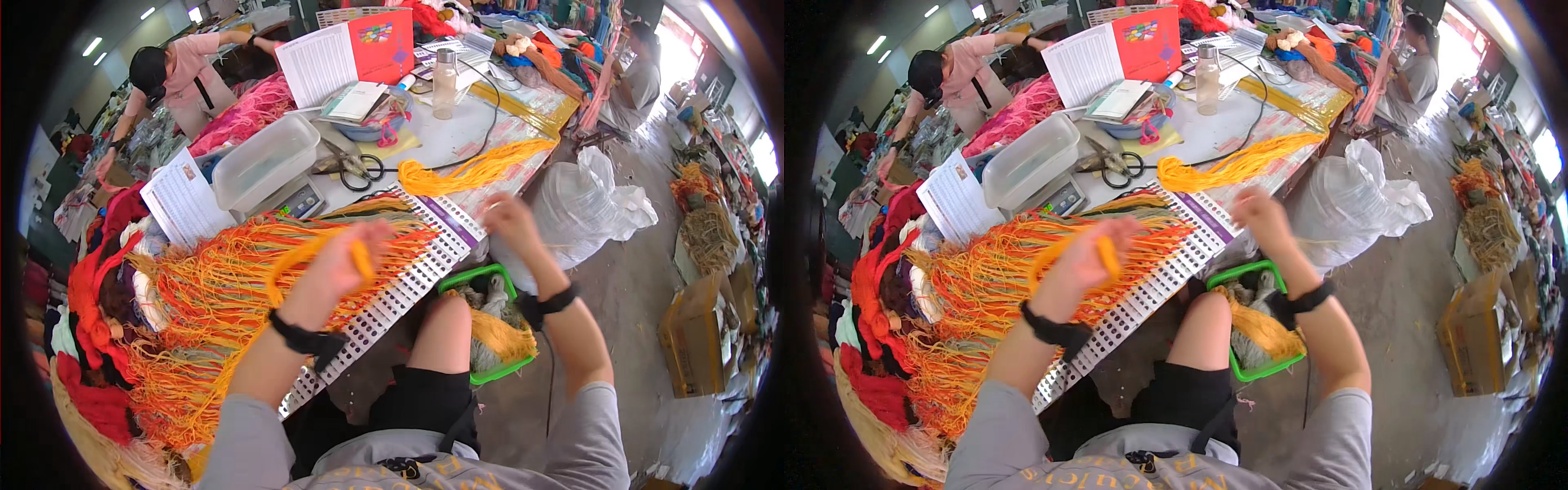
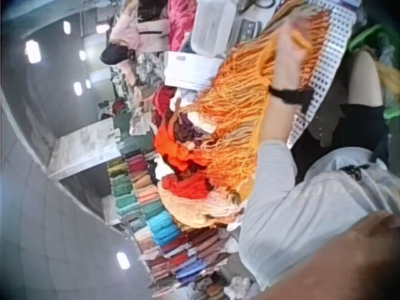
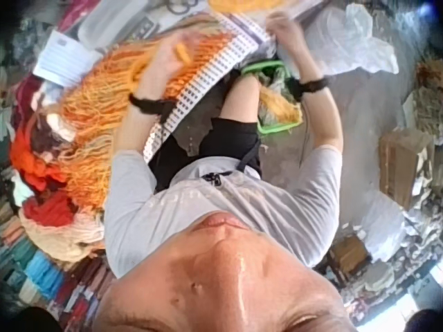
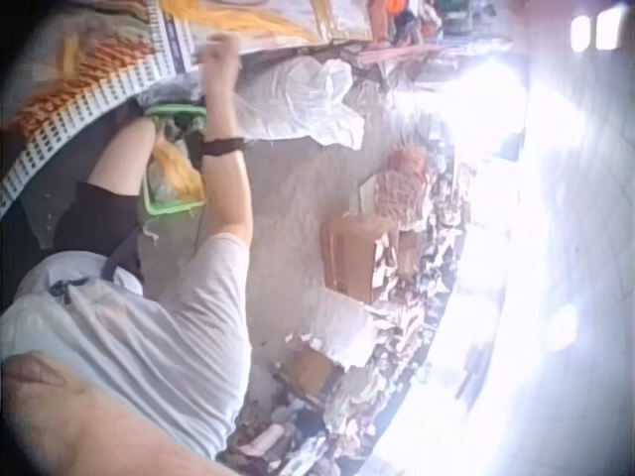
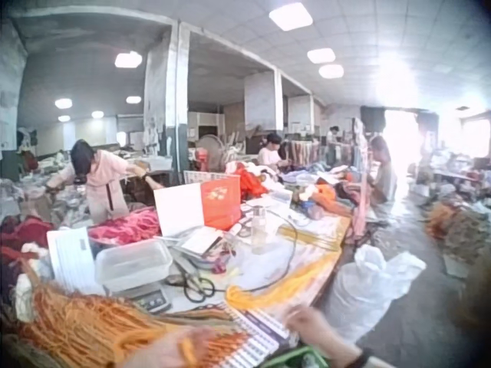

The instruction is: The person pulls strands of yellow thread from a pile and threads them through holes in a white card. They then pick up a bundle of beige thread, separate it into smaller sections, and thread them through the card, tying knots to secure the strands.

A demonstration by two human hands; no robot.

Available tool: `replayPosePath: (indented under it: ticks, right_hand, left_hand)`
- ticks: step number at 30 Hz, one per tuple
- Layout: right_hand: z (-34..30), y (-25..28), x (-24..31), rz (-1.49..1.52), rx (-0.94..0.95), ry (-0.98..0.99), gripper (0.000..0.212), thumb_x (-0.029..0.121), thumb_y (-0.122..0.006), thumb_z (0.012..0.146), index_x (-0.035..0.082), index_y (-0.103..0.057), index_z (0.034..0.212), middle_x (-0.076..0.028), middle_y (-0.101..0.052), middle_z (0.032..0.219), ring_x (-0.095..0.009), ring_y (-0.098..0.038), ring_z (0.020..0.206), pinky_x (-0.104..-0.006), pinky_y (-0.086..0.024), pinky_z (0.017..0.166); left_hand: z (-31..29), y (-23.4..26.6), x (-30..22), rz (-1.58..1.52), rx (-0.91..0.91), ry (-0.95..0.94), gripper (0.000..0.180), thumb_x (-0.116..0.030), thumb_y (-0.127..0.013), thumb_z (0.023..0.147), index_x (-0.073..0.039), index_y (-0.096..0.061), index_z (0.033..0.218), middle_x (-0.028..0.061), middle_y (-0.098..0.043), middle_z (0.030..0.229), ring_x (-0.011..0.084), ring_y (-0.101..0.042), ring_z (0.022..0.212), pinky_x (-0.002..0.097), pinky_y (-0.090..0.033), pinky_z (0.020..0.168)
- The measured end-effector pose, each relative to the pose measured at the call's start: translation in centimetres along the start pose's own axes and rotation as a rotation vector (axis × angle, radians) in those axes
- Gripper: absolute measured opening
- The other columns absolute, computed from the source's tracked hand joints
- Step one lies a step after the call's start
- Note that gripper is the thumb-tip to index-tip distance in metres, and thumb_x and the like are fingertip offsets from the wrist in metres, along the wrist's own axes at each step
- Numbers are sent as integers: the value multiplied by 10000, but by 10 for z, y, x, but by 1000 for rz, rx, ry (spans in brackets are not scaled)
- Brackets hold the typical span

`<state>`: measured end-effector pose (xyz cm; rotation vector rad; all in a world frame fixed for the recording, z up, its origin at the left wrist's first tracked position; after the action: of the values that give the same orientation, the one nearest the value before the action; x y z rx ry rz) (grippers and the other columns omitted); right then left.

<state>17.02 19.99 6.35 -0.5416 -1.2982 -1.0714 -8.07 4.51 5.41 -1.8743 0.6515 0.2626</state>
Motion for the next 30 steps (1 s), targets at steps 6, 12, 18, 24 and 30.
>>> replayPosePath:
  ticks: [6, 12, 18, 24, 30]
  right_hand:
    - [5, -51, -75, -207, 273, -321, 147, 150, -569, 763, 9, -598, 738, -40, -577, 578, -99, -517, 500, -239, -412, 476]
    - [12, -56, -79, -166, 307, -372, 159, 187, -587, 785, 30, -609, 766, -12, -566, 588, -72, -486, 503, -208, -397, 475]
    - [14, -49, -81, -237, 253, -371, 201, 196, -593, 775, 2, -626, 818, -27, -580, 601, -89, -518, 506, -226, -420, 476]
    - [20, -70, -93, -165, 337, -303, 230, 210, -613, 755, -5, -633, 832, -47, -596, 670, -119, -539, 574, -256, -451, 523]
    - [11, -58, -73, -94, 330, -391, 204, 205, -629, 744, 9, -625, 800, -40, -612, 675, -105, -558, 585, -247, -462, 541]
  left_hand:
    - [70, -19, 80, 11, -261, 203, 371, -283, -417, 914, 17, -458, 1129, 194, -518, 1143, 299, -530, 1022, 370, -463, 798]
    - [85, -20, 84, 8, -295, 192, 285, -248, -446, 904, -3, -477, 1046, 162, -544, 1051, 298, -541, 993, 376, -467, 762]
    - [97, -27, 89, 162, -225, 207, 189, -199, -462, 892, -31, -525, 954, 111, -579, 936, 239, -572, 901, 319, -483, 659]
    - [126, 11, 81, 476, -236, 121, 116, -51, -474, 829, 4, -548, 898, 114, -620, 762, 163, -580, 569, 238, -416, 430]
    - [111, -6, 77, 874, -417, -2, 80, -92, -524, 817, -45, -568, 864, 81, -616, 699, 120, -522, 468, 218, -361, 391]
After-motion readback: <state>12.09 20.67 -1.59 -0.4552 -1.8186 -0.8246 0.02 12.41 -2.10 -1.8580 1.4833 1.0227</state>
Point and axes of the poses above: each hand's wrist, its own z-axis towards the middle knuckle, its own y-axis out of the back of the hand, x = y × z, the point moved 4 cm from there along z, towards the middle knuckle
